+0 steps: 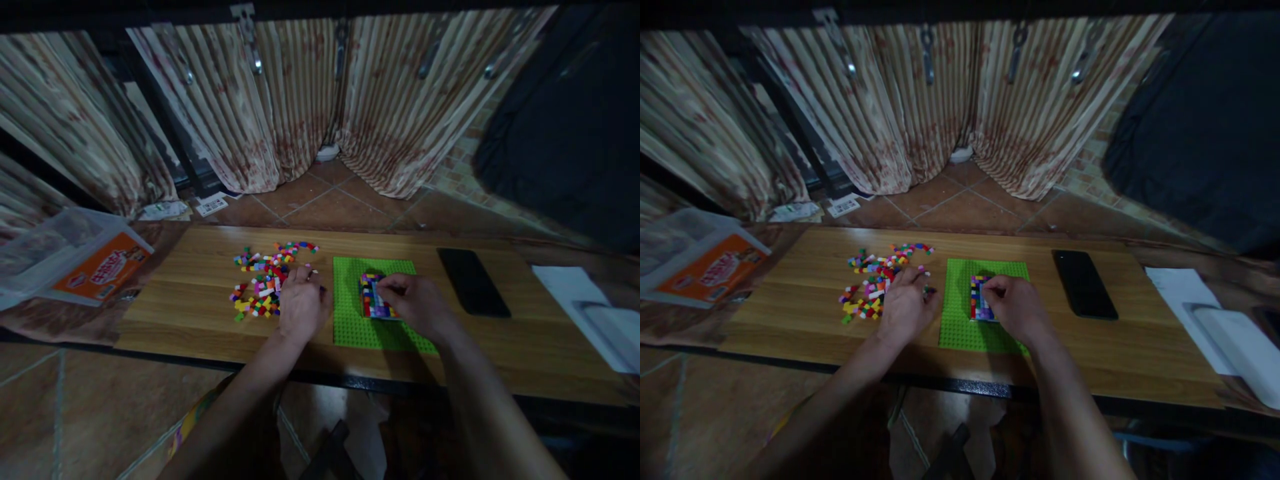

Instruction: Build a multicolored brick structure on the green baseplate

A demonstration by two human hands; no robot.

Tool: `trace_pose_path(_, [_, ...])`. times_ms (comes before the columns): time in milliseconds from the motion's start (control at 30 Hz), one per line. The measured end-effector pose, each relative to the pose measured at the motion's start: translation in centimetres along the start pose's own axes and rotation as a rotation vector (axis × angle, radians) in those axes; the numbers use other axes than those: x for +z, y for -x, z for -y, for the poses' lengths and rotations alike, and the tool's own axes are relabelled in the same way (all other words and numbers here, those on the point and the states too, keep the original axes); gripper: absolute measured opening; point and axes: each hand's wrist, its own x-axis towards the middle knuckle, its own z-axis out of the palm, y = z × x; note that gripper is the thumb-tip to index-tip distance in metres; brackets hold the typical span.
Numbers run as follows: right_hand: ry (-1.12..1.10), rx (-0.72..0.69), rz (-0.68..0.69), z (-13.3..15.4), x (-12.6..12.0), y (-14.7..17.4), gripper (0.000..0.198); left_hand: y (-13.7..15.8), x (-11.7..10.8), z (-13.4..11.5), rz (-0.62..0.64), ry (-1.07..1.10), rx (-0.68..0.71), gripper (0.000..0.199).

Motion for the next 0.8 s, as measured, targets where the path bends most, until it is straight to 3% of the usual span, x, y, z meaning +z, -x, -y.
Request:
trace_pose_path(200, [0.034, -0.018, -0.021, 0.0, 0.1, 0.0, 0.018, -0.1, 0.3, -0.2, 0.032, -0.048, -0.003, 0.023])
trace_pose_path(367, [0.024, -0.026, -0.039, -0.1, 0.1, 0.0, 0.018, -0.3, 0.3, 0.0, -0.014, 0.041, 0.020, 0.015])
trace_pose_path(467, [0.033, -0.013, -0.065, 0.1, 0.1, 0.0, 0.018, -0.2, 0.0, -0.2, -0.021, 0.229, 0.051, 0.015])
trace_pose_path(633, [0.021, -0.001, -0.081, 0.4, 0.1, 0.1, 0.019, 0.7, 0.4, -1.3, 0.123, 0.652, 0.048, 0.013])
trace_pose_path(800, [0.049, -0.008, -0.094, 0.4, 0.2, -0.1, 0.020, 1.2, 1.7, -2.4, 0.160, 0.836, 0.020, 0.008])
